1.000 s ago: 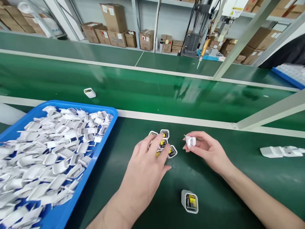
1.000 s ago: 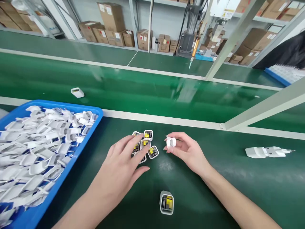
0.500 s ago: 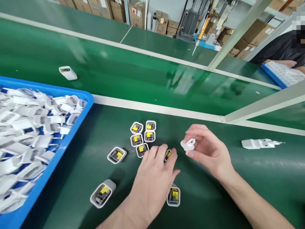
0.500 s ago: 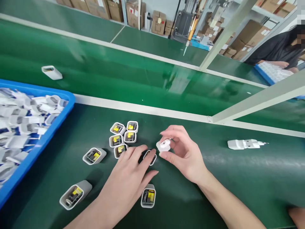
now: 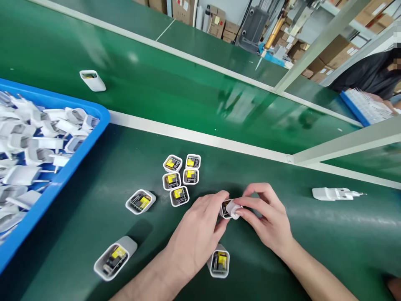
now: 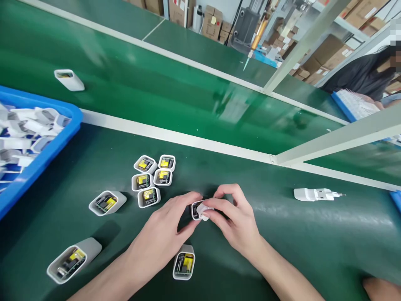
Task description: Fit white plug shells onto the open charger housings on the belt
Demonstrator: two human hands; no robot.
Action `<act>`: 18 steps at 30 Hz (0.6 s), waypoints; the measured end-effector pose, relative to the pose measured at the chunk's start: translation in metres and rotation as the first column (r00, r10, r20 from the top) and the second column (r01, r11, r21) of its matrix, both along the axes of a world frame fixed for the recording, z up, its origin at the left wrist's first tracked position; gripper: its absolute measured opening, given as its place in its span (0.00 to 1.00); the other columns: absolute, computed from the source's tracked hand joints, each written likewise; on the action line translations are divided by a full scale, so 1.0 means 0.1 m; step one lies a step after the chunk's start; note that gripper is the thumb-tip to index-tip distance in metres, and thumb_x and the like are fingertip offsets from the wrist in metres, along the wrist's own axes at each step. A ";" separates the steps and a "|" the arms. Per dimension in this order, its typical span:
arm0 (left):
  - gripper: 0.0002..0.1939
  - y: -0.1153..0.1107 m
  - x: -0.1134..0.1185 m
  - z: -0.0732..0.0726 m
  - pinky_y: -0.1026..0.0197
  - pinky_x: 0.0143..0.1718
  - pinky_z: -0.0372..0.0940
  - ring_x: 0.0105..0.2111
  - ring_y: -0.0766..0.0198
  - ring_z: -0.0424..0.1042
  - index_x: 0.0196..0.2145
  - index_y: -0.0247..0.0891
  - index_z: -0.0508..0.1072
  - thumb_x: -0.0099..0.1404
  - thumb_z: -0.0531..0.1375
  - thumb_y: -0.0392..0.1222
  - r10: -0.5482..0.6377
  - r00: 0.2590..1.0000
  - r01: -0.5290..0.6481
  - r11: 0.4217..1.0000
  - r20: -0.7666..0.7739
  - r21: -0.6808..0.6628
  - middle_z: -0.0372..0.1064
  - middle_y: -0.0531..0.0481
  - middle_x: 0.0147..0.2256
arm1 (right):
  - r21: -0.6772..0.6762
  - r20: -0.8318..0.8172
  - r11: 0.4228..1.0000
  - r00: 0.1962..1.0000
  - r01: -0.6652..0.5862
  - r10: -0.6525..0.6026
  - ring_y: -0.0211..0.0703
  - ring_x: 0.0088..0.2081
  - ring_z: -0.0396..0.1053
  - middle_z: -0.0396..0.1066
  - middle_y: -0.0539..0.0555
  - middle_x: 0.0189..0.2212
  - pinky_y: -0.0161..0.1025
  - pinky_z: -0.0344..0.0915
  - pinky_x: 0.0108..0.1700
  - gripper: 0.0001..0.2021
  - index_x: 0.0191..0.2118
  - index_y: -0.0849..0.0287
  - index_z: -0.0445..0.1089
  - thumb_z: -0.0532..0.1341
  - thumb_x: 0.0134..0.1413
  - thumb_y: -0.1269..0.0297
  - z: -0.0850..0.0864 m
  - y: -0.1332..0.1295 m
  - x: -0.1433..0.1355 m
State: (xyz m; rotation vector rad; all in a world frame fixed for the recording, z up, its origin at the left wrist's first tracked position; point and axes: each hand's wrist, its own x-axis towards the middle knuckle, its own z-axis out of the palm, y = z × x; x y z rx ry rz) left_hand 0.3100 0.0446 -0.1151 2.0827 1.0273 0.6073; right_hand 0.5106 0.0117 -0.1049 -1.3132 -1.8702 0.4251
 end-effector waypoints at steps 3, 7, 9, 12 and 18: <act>0.25 0.02 0.00 -0.03 0.58 0.48 0.71 0.48 0.61 0.74 0.53 0.48 0.64 0.62 0.62 0.27 0.014 0.999 -0.012 0.998 0.031 -0.062 0.74 0.56 0.49 | 0.075 0.155 0.992 0.984 -0.105 0.093 0.46 0.40 0.68 0.69 0.57 0.39 0.45 0.70 0.39 0.14 0.53 0.55 0.72 0.62 0.63 0.73 -0.05 0.01 0.12; 0.25 0.05 -0.01 -0.05 0.59 0.51 0.70 0.49 0.62 0.74 0.53 0.48 0.65 0.62 0.63 0.28 0.020 0.998 -0.012 0.994 0.067 -0.106 0.73 0.57 0.50 | 0.066 0.166 0.948 0.941 -0.310 0.296 0.49 0.40 0.69 0.71 0.61 0.42 0.48 0.70 0.39 0.16 0.58 0.60 0.65 0.59 0.66 0.69 -0.15 0.07 0.21; 0.24 0.06 -0.02 -0.06 0.59 0.51 0.70 0.49 0.62 0.74 0.52 0.48 0.66 0.62 0.63 0.28 0.012 0.997 -0.003 0.992 0.073 -0.123 0.74 0.57 0.50 | 0.080 0.154 0.947 0.942 -0.312 0.297 0.49 0.39 0.69 0.71 0.60 0.41 0.48 0.70 0.39 0.17 0.57 0.60 0.66 0.61 0.64 0.70 -0.16 0.09 0.21; 0.24 0.07 -0.02 -0.06 0.59 0.51 0.70 0.49 0.62 0.75 0.52 0.48 0.66 0.62 0.63 0.28 0.006 0.998 0.003 0.991 0.064 -0.131 0.74 0.57 0.49 | 0.102 0.078 0.964 0.968 -0.246 0.239 0.46 0.36 0.69 0.72 0.58 0.38 0.46 0.68 0.37 0.16 0.54 0.58 0.68 0.63 0.61 0.73 -0.10 0.07 0.14; 0.22 0.06 -0.01 -0.05 0.59 0.51 0.70 0.49 0.63 0.74 0.52 0.47 0.65 0.64 0.61 0.28 0.006 0.997 0.002 0.995 0.075 -0.104 0.74 0.56 0.49 | -0.049 0.143 0.985 0.975 -0.168 0.173 0.45 0.34 0.68 0.73 0.55 0.38 0.45 0.67 0.35 0.16 0.53 0.52 0.68 0.62 0.62 0.74 0.04 0.04 -0.02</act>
